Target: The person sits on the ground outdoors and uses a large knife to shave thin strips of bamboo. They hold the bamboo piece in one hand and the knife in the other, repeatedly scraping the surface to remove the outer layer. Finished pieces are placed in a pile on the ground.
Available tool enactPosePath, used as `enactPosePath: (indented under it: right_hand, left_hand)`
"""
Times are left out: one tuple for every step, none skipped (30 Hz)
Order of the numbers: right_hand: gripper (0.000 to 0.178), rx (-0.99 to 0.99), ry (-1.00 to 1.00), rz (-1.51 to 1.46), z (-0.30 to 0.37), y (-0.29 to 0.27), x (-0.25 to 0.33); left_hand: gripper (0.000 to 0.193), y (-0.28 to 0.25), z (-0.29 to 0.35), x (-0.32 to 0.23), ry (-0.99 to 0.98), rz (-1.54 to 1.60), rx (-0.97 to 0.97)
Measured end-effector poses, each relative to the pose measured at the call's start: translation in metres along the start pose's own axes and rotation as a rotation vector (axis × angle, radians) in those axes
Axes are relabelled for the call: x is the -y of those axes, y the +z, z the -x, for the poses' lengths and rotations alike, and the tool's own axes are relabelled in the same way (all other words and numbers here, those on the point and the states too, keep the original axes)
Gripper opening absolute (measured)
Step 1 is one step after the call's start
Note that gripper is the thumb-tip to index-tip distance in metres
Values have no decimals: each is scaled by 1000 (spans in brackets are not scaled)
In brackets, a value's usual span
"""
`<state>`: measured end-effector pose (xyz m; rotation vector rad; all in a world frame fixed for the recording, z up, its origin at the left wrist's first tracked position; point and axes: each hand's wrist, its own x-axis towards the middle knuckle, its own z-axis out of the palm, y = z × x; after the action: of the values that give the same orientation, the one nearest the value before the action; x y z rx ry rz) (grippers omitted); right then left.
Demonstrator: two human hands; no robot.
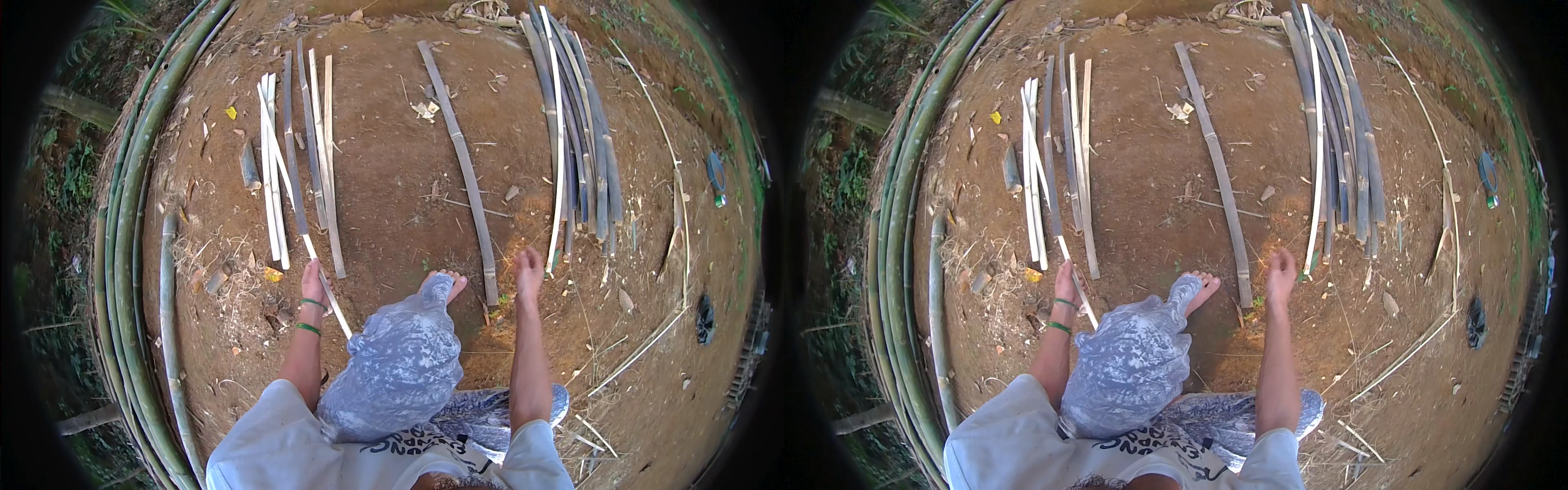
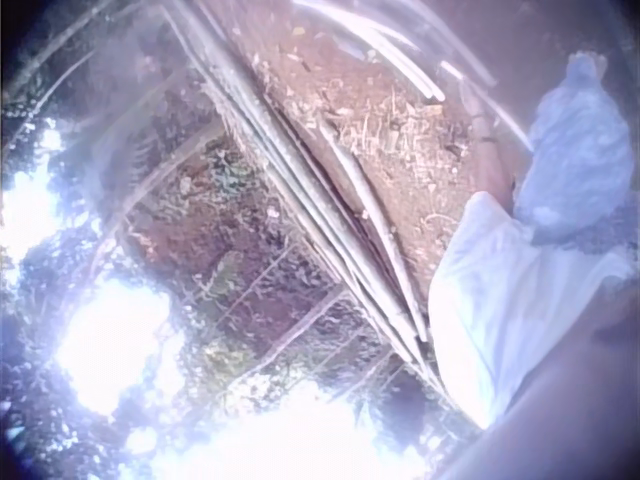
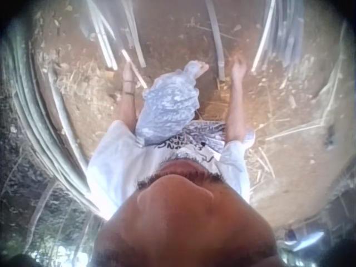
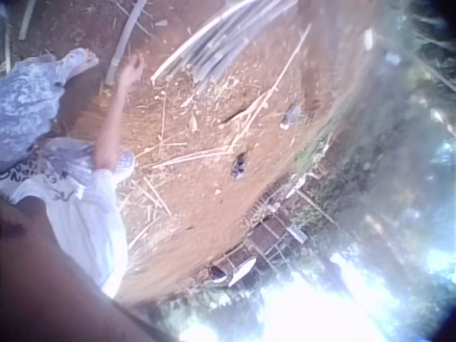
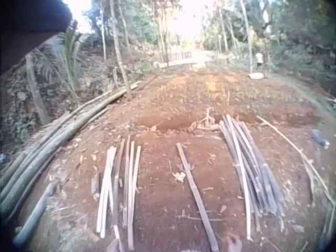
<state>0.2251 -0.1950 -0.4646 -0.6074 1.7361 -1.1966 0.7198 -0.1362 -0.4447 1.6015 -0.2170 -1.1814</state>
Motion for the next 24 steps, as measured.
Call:
enactPosePath:
  right_hand:
    - [41,59,44,-24,10,6,4]
    - [38,118,87,-50,17,12,7]
    - [35,158,101,-55,26,18,9]
    - [32,200,115,-60,34,23,11]
    - [30,229,128,-63,39,25,10]
    - [30,251,124,-62,45,28,10]
    - [30,281,123,-59,51,32,9]
    - [30,314,123,-58,56,37,9]
    - [30,322,118,-50,59,37,10]
    - [31,339,116,-44,65,39,15]
    - [31,354,109,-41,69,42,23]
    - [31,381,81,-43,74,47,29]
    - [31,406,53,-43,80,51,38]
    - [31,422,25,-39,86,54,47]
    - [33,478,-20,-33,91,59,57]
    - [34,528,-65,-24,98,65,70]
    - [35,575,-110,-15,104,72,83]
    - [37,620,-141,46,110,79,98]
    - [39,651,-169,110,114,86,109]
    - [41,633,-255,161,114,95,112]
    - [43,613,-337,214,116,104,114]
    - [42,522,-429,210,116,116,107]
    - [40,436,-524,210,110,123,101]
    - [39,350,-459,225,111,125,110]
  left_hand:
    - [33,0,1,-3,-67,97,40]
    - [36,-1,2,-7,-133,194,80]
    - [38,-6,5,-12,-150,293,189]
    - [40,-15,9,-18,-166,392,296]
    - [43,-12,15,-25,-191,489,413]
    - [43,-6,20,-30,-149,444,333]
    - [42,-2,28,-35,-134,436,344]
    - [41,0,33,-40,-118,428,351]
    - [40,3,39,-45,-102,419,358]
    - [37,11,48,-51,-54,373,341]
    - [37,20,53,-56,-29,327,345]
    - [38,28,57,-62,-4,280,349]
    - [38,39,61,-68,19,233,355]
    - [40,56,65,-76,85,177,410]
    - [40,74,64,-86,124,146,427]
    - [41,94,64,-94,159,117,450]
    - [41,117,62,-101,193,86,474]
    - [42,143,61,-106,222,74,473]
    - [42,173,59,-108,245,63,483]
    - [43,206,58,-107,259,50,505]
    - [43,238,59,-105,274,50,522]
    - [43,271,63,-101,286,53,546]
    - [43,302,66,-97,302,59,566]
    - [43,321,60,-91,294,47,639]
